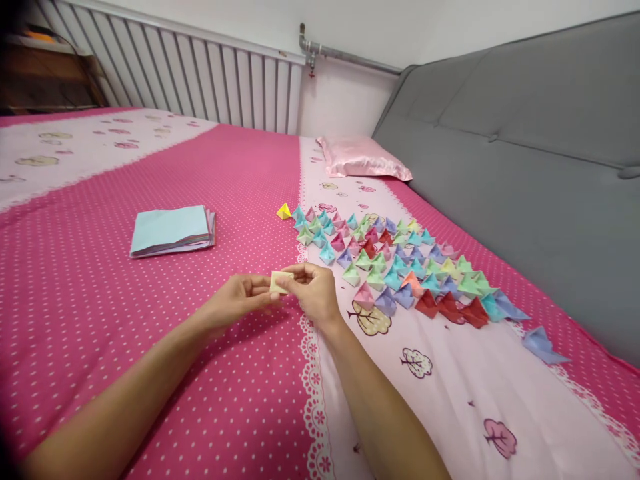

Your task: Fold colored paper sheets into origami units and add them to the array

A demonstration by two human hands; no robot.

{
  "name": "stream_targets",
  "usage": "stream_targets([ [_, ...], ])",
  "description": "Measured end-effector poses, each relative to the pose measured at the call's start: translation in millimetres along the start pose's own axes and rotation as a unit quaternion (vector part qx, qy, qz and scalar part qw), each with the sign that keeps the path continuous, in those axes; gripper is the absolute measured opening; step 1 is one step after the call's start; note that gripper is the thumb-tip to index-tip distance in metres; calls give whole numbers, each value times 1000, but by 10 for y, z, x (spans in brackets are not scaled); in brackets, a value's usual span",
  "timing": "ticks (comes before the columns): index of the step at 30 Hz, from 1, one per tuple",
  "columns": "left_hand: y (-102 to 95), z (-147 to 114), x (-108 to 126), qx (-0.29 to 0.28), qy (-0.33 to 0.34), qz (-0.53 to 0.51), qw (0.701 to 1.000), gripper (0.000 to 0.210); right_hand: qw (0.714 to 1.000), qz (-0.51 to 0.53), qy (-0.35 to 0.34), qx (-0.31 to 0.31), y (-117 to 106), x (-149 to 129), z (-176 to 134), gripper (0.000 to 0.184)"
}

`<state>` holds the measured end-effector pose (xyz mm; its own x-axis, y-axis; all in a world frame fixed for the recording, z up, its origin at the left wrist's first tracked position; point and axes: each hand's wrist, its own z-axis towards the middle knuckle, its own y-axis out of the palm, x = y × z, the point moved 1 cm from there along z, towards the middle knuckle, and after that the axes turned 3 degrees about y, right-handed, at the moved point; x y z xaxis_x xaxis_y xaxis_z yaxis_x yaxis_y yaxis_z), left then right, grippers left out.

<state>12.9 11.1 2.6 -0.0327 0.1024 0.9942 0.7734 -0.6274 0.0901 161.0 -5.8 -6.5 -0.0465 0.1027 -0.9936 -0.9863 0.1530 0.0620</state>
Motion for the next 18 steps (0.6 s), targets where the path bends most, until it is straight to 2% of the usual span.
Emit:
stream_targets([
  [2,-26,25,-41,42,-7,35,998,23,999,-38,-28,-11,20,-6,-10,21],
  [7,-24,49,-84,68,35,27,997,26,998,-3,-55,4,48,-10,-22,19],
  [12,43,-22,-212,105,40,-4,994,35,993,-54,-93,39,109,15,-112,20],
  [16,90,-135,-310,113,39,2,993,41,994,-43,-78,55,190,120,-166,22],
  [18,110,-223,-338,124,60,23,990,45,995,-32,-73,60,200,183,-174,24],
])
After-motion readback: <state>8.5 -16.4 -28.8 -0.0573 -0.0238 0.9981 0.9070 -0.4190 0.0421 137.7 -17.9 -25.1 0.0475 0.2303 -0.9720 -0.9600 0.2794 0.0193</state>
